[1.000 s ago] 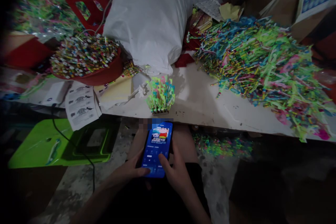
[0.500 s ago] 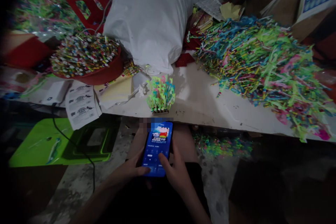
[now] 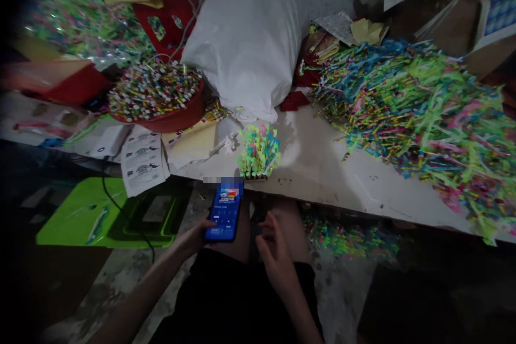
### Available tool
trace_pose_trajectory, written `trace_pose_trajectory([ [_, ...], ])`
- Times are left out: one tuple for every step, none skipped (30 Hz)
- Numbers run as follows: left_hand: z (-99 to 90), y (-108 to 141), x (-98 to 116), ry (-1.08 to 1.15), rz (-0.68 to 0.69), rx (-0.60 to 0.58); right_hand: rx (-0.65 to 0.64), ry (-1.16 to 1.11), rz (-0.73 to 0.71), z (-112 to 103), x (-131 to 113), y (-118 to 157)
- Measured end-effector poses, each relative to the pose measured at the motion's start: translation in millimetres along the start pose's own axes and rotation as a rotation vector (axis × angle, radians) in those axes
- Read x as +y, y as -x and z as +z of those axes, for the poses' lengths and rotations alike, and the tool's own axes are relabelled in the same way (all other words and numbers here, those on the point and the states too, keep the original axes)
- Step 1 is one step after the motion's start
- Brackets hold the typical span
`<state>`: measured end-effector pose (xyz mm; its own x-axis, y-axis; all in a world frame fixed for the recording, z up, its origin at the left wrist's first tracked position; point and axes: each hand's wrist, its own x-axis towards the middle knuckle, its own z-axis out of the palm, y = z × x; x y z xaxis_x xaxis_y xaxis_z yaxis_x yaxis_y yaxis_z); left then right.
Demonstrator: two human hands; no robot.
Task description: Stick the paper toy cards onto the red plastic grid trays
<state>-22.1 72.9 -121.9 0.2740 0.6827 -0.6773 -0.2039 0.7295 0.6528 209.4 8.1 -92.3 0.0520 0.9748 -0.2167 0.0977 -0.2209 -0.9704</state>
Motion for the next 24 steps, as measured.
trace_pose_trajectory([
  [-9.6,-6,4,-0.007,0.006,0.051,0.002,0.002,-0.005,-1,3,-1],
  [-18.1,-11,9,-0.015,0.019,0.087,0.007,0.008,-0.006,-1,5,-1],
  [-25.3,-15,15,-0.018,0.03,0.11,0.016,0.021,-0.003,-2,7,-2],
  [-31.2,-20,22,-0.017,0.037,0.129,0.025,0.04,0.001,-2,9,-2],
  [-35.7,-25,30,-0.012,0.032,0.145,0.031,0.061,0.005,-2,10,-3],
  [-39.0,-30,38,-0.011,0.017,0.162,0.035,0.08,0.006,-2,12,-4],
  [-40.9,-36,46,-0.014,0.007,0.174,0.039,0.098,0.004,-2,14,-5],
  [-41.7,-42,54,-0.023,0.008,0.176,0.053,0.113,0.001,-2,16,-6],
  [-41.4,-49,62,-0.044,0.009,0.18,0.063,0.122,-0.004,-2,19,-8],
  [-40.1,-55,69,-0.089,0.032,0.201,0.076,0.131,-0.007,-2,22,-10],
  [-38.1,-62,75,-0.15,0.074,0.246,0.086,0.143,-0.007,-2,24,-13],
  [-35.7,-67,80,-0.219,0.129,0.313,0.094,0.157,-0.007,-2,27,-15],
  [-33.3,-72,84,-0.285,0.183,0.389,0.103,0.17,-0.008,-3,30,-18],
  [-31.1,-76,85,-0.334,0.236,0.463,0.114,0.182,-0.012,-3,32,-20],
  [-29.7,-79,85,-0.375,0.298,0.532,0.128,0.195,-0.021,-4,35,-22],
  [-29.2,-80,82,-0.412,0.37,0.591,0.156,0.207,-0.03,-6,38,-25],
  [-29.5,-80,77,-0.456,0.443,0.643,0.178,0.213,-0.038,-7,41,-27],
  [-30.8,-79,71,-0.522,0.531,0.693,0.193,0.217,-0.041,-9,44,-31],
  [-32.5,-78,65,-0.602,0.624,0.737,0.197,0.223,-0.038,-12,47,-35],
  [-34.5,-76,59,-0.693,0.71,0.765,0.196,0.232,-0.033,-15,50,-41],
  [-36.3,-75,56,-0.789,0.782,0.774,0.195,0.241,-0.028,-18,53,-49],
  [-37.6,-74,55,-0.879,0.838,0.764,0.196,0.254,-0.029,-20,55,-58],
  [-38.2,-74,58,-0.973,0.89,0.751,0.197,0.269,-0.039,-22,56,-68],
  [-37.8,-75,66,-1.06,0.936,0.747,0.206,0.282,-0.06,-23,55,-79],
])
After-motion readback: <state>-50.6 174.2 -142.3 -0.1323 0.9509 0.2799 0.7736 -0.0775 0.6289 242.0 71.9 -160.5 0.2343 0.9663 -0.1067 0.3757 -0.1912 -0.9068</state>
